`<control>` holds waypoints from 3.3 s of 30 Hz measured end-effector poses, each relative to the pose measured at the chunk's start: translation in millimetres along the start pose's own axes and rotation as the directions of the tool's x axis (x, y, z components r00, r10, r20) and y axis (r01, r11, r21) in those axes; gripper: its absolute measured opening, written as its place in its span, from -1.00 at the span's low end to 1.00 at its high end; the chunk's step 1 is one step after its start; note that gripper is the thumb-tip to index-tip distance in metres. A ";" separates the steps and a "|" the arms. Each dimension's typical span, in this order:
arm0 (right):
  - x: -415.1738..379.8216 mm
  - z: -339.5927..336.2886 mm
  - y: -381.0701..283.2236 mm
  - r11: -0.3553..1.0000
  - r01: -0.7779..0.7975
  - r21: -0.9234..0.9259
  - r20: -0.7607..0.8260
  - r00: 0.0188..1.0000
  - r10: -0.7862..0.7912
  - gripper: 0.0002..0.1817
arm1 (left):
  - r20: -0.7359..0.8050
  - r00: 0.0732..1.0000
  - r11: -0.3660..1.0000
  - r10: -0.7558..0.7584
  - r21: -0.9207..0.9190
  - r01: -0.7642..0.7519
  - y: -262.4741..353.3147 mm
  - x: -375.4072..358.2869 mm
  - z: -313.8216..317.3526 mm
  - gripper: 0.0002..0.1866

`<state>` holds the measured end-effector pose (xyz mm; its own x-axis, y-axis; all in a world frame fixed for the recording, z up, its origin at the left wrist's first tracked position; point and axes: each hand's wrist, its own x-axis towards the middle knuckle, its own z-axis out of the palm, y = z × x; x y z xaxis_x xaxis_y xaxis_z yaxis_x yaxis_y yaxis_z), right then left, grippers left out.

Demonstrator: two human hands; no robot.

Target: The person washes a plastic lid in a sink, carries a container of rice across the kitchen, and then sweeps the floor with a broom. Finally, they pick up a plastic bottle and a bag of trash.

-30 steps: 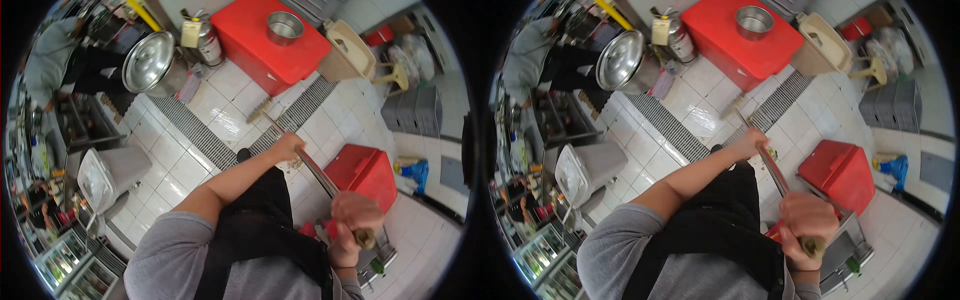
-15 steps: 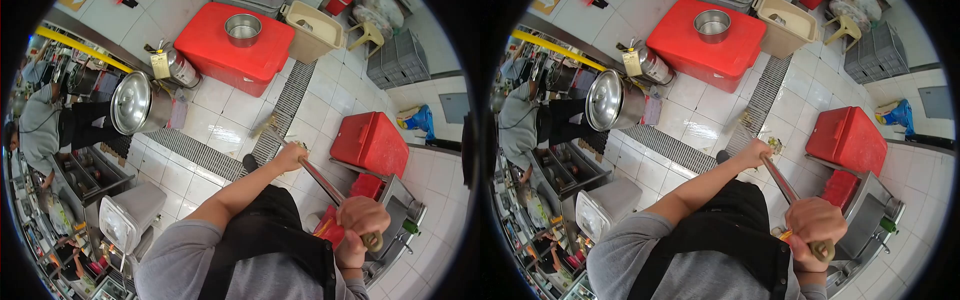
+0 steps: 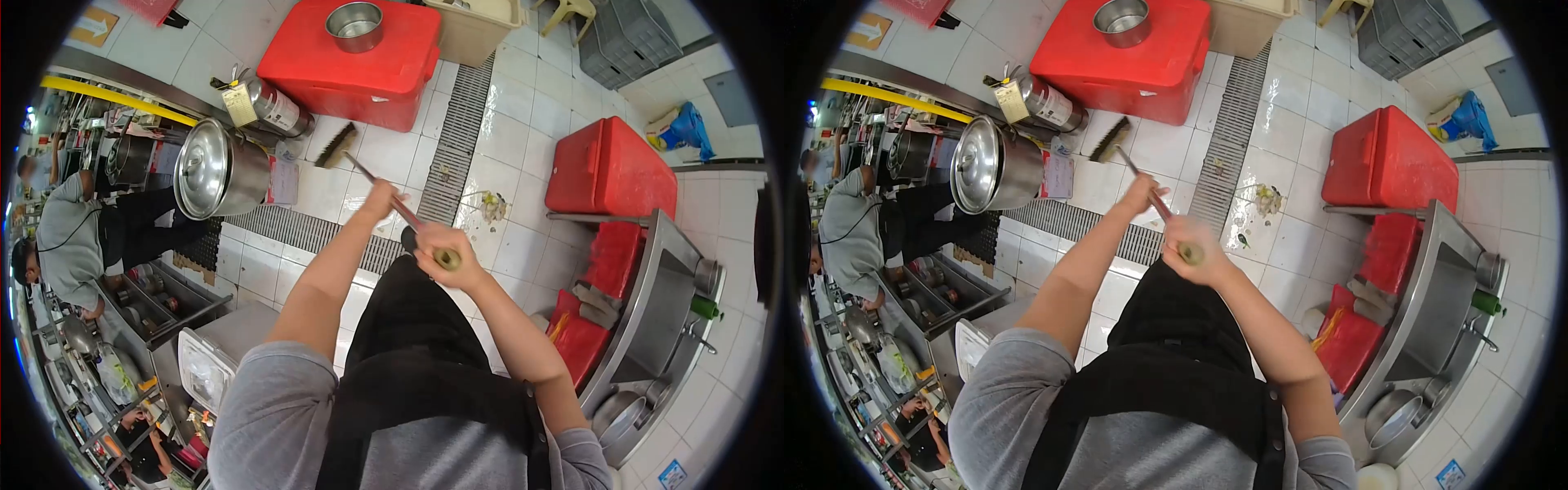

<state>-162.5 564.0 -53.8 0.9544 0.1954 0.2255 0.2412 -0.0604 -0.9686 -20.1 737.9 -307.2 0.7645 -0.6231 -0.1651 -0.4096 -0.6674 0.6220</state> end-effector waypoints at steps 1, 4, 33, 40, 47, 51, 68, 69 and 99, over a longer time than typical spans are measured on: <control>-15.2 -5.7 -30.6 1.000 -0.019 -0.017 -0.011 1.000 0.018 -0.72 | -0.059 0.984 0.970 0.168 -0.171 -0.176 19.3 -10.1 20.5 -0.50; -57.1 -14.5 -110.9 0.992 -0.072 -0.105 -0.088 0.994 0.063 -0.70 | -0.028 0.937 0.914 0.348 -0.211 -0.346 119.4 -38.5 46.3 -0.59; -169.6 -92.5 -261.3 0.988 0.157 0.005 -0.353 0.924 -0.145 -0.70 | -0.095 0.875 0.728 0.474 -0.517 -0.450 350.8 -100.3 78.7 -0.60; -85.1 -132.3 -203.3 0.968 0.162 -0.192 -0.362 0.905 -0.224 -0.70 | -0.235 0.863 0.773 0.447 -0.385 -0.505 283.1 54.6 14.4 -0.84; -23.6 -133.1 -50.1 0.981 -0.147 -0.124 -0.465 0.882 0.073 -0.76 | 0.153 0.886 0.756 0.437 -0.596 -0.270 91.5 184.5 128.7 -0.90; -22.8 -151.7 -122.5 0.973 -0.219 -0.072 -0.487 0.859 0.157 -0.75 | 0.001 0.768 0.666 0.640 -0.499 -0.554 201.7 130.6 90.6 -0.90; -0.3 -136.1 -150.6 0.990 -0.122 -0.068 -0.397 0.914 0.086 -0.71 | 0.152 0.639 0.610 0.755 -0.522 -0.596 203.8 135.5 63.0 -0.74; -0.5 -135.4 -153.1 0.986 -0.138 -0.093 -0.428 0.900 0.085 -0.71 | 0.107 0.612 0.562 0.784 -0.540 -0.626 203.1 136.5 66.6 -0.72; -39.4 -131.3 -175.0 0.987 -0.158 -0.032 -0.612 0.784 0.106 -0.74 | 0.172 0.682 0.645 0.710 -0.547 -0.533 233.1 97.5 99.4 -0.70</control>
<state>-219.2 438.4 120.5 0.8812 -0.4522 0.1380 0.0924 -0.1216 -0.9883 -90.5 481.1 -254.4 0.1451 -0.9695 0.1975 -0.3996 0.1252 0.9081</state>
